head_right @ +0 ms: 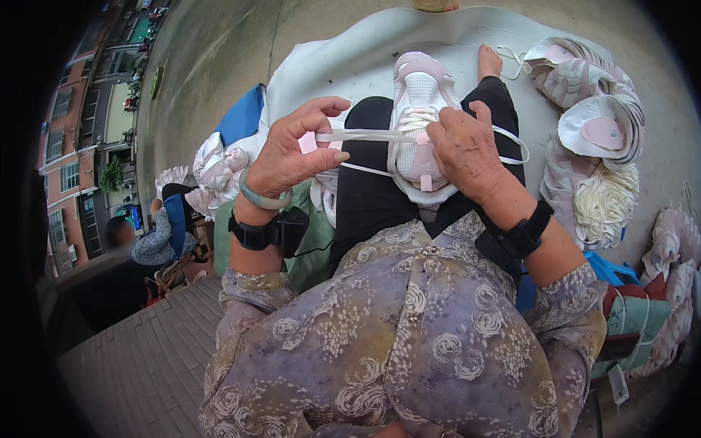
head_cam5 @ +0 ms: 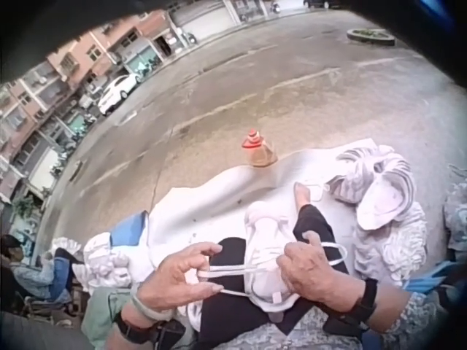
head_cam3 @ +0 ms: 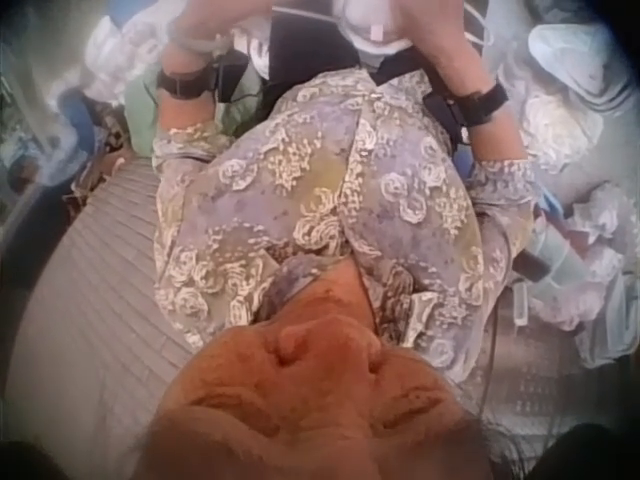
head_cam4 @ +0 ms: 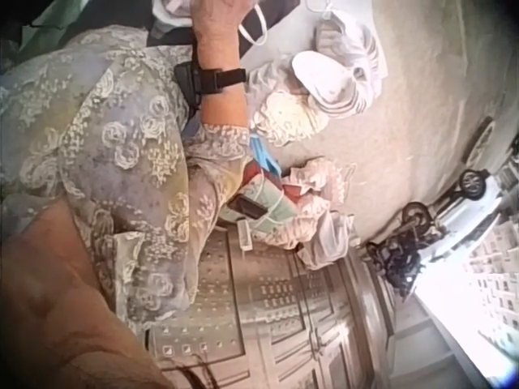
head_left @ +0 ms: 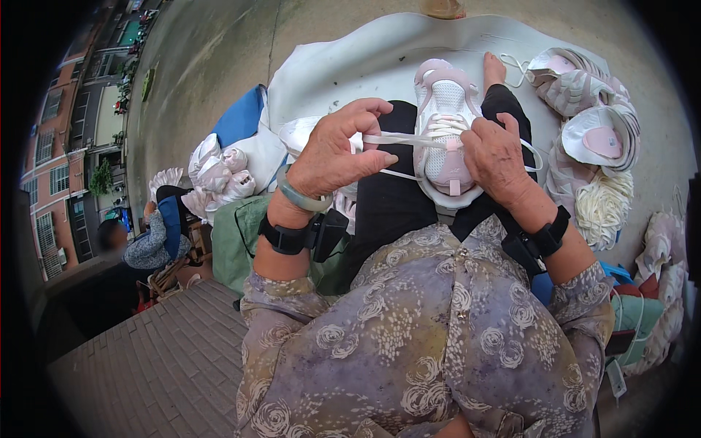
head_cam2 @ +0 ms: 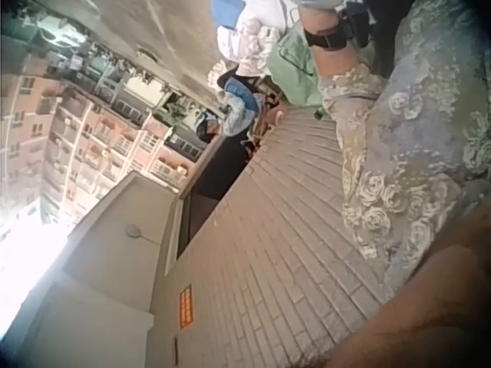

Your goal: The recorder is lacing and adjusting the laces on a pink and white sneaker as part of a manufacturing or assembly process.

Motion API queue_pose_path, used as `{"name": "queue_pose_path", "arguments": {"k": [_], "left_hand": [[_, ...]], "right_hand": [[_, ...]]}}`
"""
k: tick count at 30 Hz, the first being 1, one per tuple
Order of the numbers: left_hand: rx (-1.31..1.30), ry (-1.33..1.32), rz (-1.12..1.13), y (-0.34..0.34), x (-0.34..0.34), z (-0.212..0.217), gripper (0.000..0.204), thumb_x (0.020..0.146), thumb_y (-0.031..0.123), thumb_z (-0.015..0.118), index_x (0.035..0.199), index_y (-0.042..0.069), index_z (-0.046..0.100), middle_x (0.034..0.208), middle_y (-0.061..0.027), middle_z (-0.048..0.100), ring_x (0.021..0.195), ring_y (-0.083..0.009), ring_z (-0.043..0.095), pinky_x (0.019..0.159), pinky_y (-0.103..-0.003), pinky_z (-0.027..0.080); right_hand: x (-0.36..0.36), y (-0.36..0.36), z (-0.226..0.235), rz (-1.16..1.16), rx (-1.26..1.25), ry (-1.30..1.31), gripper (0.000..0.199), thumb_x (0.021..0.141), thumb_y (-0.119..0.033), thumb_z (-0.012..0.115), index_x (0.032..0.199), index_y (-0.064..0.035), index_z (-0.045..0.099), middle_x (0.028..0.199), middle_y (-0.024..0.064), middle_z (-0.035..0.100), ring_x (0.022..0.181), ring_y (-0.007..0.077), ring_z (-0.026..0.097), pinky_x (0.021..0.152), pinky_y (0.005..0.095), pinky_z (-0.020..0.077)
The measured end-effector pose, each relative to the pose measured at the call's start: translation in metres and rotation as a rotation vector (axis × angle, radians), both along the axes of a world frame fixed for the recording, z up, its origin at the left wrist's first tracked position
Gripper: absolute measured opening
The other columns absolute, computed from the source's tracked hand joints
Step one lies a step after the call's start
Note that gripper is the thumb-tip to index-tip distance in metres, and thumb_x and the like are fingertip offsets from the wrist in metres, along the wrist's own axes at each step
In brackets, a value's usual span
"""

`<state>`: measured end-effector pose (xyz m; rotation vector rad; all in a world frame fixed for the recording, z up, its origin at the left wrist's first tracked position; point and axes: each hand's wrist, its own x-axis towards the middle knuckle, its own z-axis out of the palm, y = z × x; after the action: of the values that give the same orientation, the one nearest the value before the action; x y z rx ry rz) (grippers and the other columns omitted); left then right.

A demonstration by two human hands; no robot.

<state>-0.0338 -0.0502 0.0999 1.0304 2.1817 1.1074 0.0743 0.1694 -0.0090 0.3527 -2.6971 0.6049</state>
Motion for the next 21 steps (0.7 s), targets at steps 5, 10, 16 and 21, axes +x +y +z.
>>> {"name": "queue_pose_path", "arguments": {"k": [5,10,16,21], "left_hand": [[-0.035,0.124,-0.101,0.029,0.008,-0.032,0.023,0.063,0.008,0.067,0.067,0.004,0.044,0.110,-0.0133,0.055,0.081,-0.0187,0.055,0.073,-0.029,0.043],[-0.038,0.375,-0.162,0.050,0.007,-0.085,0.017,0.060,0.009,0.063,0.067,0.005,0.049,0.103,-0.0159,0.057,0.082,-0.0320,0.055,0.073,-0.036,0.044],[-0.033,0.608,-0.070,0.078,0.022,-0.089,0.019,0.063,0.014,0.063,0.080,0.006,0.057,0.096,-0.0104,0.058,0.082,-0.0302,0.054,0.071,-0.038,0.042],[-0.042,0.501,-0.161,0.110,0.043,-0.079,0.017,0.069,0.018,0.063,0.083,0.008,0.061,0.089,-0.0078,0.059,0.077,-0.0264,0.055,0.068,-0.037,0.043]], "right_hand": [[0.041,0.052,0.003,-0.241,0.028,0.118,0.010,0.071,-0.006,0.058,0.081,-0.0069,0.054,0.076,0.0052,0.049,0.076,0.0226,0.054,0.085,0.0422,0.0349],[0.107,0.145,-0.010,-0.557,-0.014,0.200,0.010,0.078,-0.002,0.058,0.087,-0.0021,0.056,0.083,0.0089,0.055,0.075,0.0234,0.053,0.072,0.0323,0.0406],[0.150,0.192,0.023,-0.739,-0.224,0.321,0.012,0.089,-0.008,0.055,0.097,-0.0003,0.057,0.090,0.0041,0.057,0.083,0.0118,0.054,0.077,0.0229,0.0430],[0.122,0.184,0.059,-0.640,-0.348,0.412,0.013,0.088,-0.006,0.055,0.100,0.0004,0.058,0.093,0.0035,0.058,0.084,0.0096,0.053,0.076,0.0210,0.0427]]}}
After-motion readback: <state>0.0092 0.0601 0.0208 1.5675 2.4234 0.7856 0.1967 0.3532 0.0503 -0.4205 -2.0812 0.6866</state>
